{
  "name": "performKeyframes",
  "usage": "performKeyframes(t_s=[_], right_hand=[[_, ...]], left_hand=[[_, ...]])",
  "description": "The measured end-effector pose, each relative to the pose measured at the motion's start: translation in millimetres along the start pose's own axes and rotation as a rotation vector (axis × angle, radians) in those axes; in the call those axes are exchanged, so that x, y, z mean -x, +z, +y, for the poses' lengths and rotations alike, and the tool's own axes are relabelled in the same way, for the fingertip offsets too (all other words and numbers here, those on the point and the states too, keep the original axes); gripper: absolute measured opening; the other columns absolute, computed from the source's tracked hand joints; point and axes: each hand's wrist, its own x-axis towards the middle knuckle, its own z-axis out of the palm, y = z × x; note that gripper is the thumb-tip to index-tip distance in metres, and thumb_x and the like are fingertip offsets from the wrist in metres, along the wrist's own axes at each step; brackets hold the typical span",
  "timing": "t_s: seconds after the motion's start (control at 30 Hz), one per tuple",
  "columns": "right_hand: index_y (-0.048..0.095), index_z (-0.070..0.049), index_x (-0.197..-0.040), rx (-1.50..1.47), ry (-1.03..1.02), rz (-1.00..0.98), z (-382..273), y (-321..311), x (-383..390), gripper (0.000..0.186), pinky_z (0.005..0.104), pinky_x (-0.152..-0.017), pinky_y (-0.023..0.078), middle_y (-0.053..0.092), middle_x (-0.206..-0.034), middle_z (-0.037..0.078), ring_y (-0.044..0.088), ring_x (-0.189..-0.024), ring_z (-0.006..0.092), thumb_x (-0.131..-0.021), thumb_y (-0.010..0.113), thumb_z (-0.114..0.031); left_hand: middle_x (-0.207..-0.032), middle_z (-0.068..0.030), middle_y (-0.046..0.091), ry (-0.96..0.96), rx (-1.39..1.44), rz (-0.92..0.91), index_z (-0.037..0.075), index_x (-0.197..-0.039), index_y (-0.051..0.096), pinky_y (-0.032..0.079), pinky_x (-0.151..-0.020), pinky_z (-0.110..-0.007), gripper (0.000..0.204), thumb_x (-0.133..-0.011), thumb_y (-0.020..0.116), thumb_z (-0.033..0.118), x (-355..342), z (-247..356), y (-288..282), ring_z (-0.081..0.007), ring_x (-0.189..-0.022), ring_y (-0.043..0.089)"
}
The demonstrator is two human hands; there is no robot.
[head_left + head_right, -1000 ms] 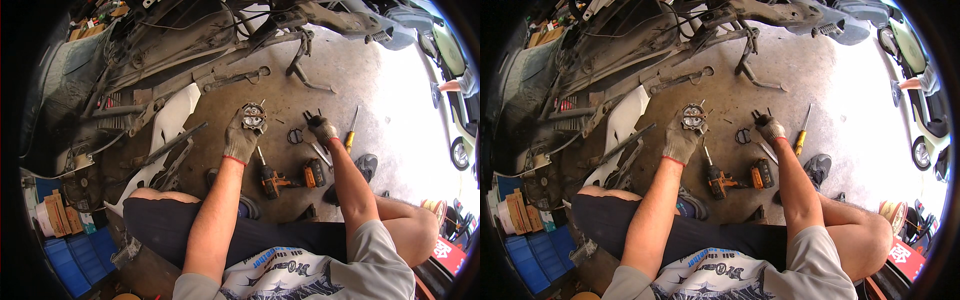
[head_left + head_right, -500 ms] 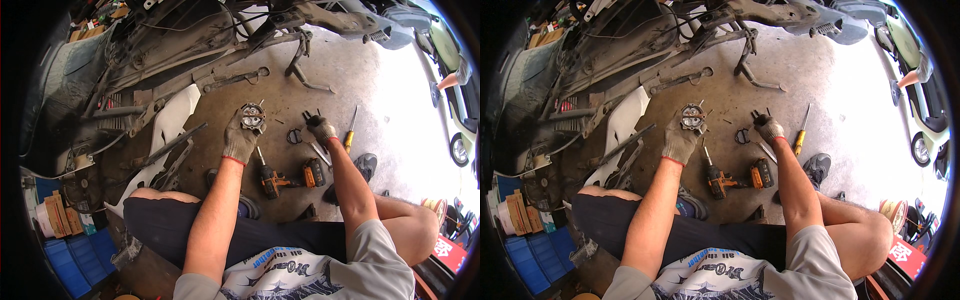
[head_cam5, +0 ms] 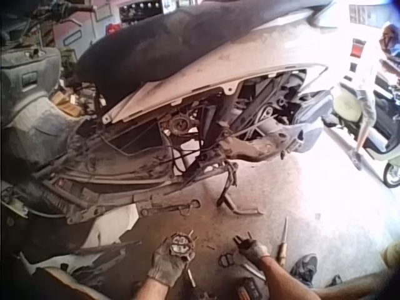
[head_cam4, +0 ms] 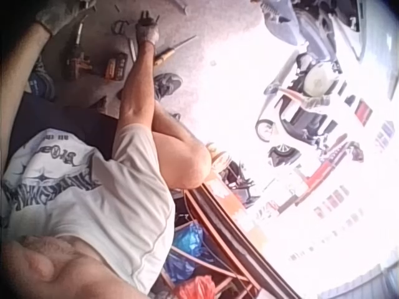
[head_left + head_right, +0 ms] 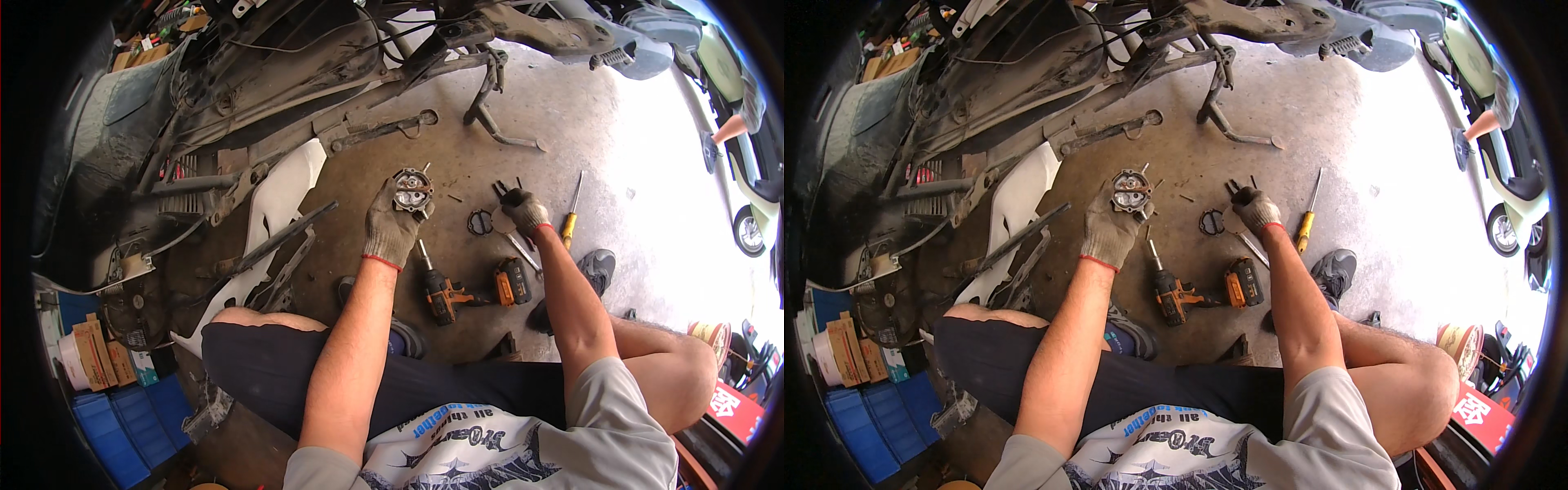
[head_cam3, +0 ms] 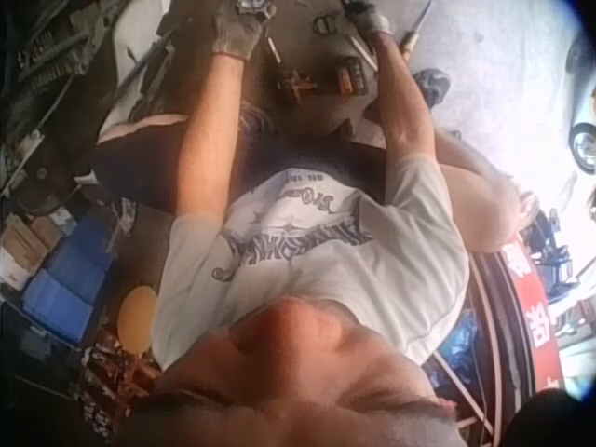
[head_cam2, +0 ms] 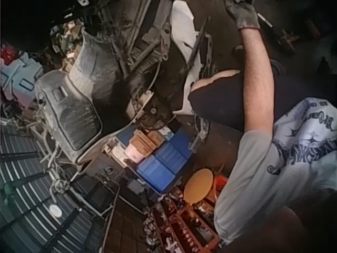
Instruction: Disassembling and inspecting a component from a motorcycle carburetor.
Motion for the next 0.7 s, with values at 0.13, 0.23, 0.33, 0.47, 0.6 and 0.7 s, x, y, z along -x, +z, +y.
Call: performKeyframes(t_s=[0.13,0.23,0.33,0.47,0.6,0.7], right_hand=[[0.070,-0.012,-0.106,-0.028,-0.025,-0.002,-2,-1,2,0.029,0.0348,-0.086,0.051,0.072,-0.104,0.010,0.068,-0.099,0.0250,-0.080,0.067,-0.025],[0.070,-0.009,-0.105,-0.038,-0.044,0.002,-7,0,4,0.029,0.0341,-0.085,0.051,0.072,-0.102,0.011,0.068,-0.096,0.0237,-0.080,0.067,-0.023],[0.070,-0.011,-0.105,-0.031,-0.047,-0.003,-6,-2,4,0.028,0.0348,-0.086,0.051,0.072,-0.103,0.011,0.068,-0.099,0.0251,-0.081,0.066,-0.024],[0.070,-0.013,-0.106,0.001,-0.032,-0.017,-16,-3,7,0.027,0.0363,-0.087,0.051,0.071,-0.105,0.011,0.067,-0.102,0.0270,-0.082,0.065,-0.026],[0.070,-0.013,-0.107,0.008,-0.032,-0.010,-16,-4,8,0.029,0.0370,-0.087,0.051,0.071,-0.106,0.011,0.067,-0.102,0.0275,-0.082,0.065,-0.027],[0.070,-0.013,-0.107,0.026,-0.026,-0.010,-15,-3,6,0.030,0.0371,-0.087,0.051,0.071,-0.106,0.011,0.067,-0.102,0.0276,-0.082,0.065,-0.027]], left_hand=[[-0.109,-0.0123,0.066,-0.007,0.006,0.014,0.006,-0.117,0.059,0.056,-0.071,-0.045,0.033,-0.095,0.059,0.030,0,-1,0,-0.0294,-0.096,0.066],[-0.109,-0.0122,0.066,0.001,0.001,0.007,0.006,-0.117,0.059,0.057,-0.071,-0.045,0.033,-0.095,0.059,0.030,0,0,-1,-0.0290,-0.096,0.066],[-0.109,-0.0119,0.066,0.007,-0.007,-0.004,0.006,-0.117,0.059,0.057,-0.071,-0.045,0.033,-0.095,0.059,0.030,0,-1,2,-0.0282,-0.096,0.066],[-0.109,-0.0109,0.066,0.011,-0.035,-0.013,0.007,-0.117,0.059,0.057,-0.071,-0.044,0.034,-0.094,0.060,0.031,2,1,0,-0.0268,-0.096,0.066],[-0.109,-0.0105,0.066,0.012,-0.036,0.010,0.007,-0.117,0.059,0.057,-0.071,-0.044,0.034,-0.094,0.061,0.031,3,0,3,-0.0262,-0.095,0.066],[-0.109,-0.0105,0.066,-0.002,-0.024,0.026,0.007,-0.117,0.059,0.057,-0.071,-0.044,0.033,-0.094,0.061,0.030,3,0,4,-0.0262,-0.095,0.066]])
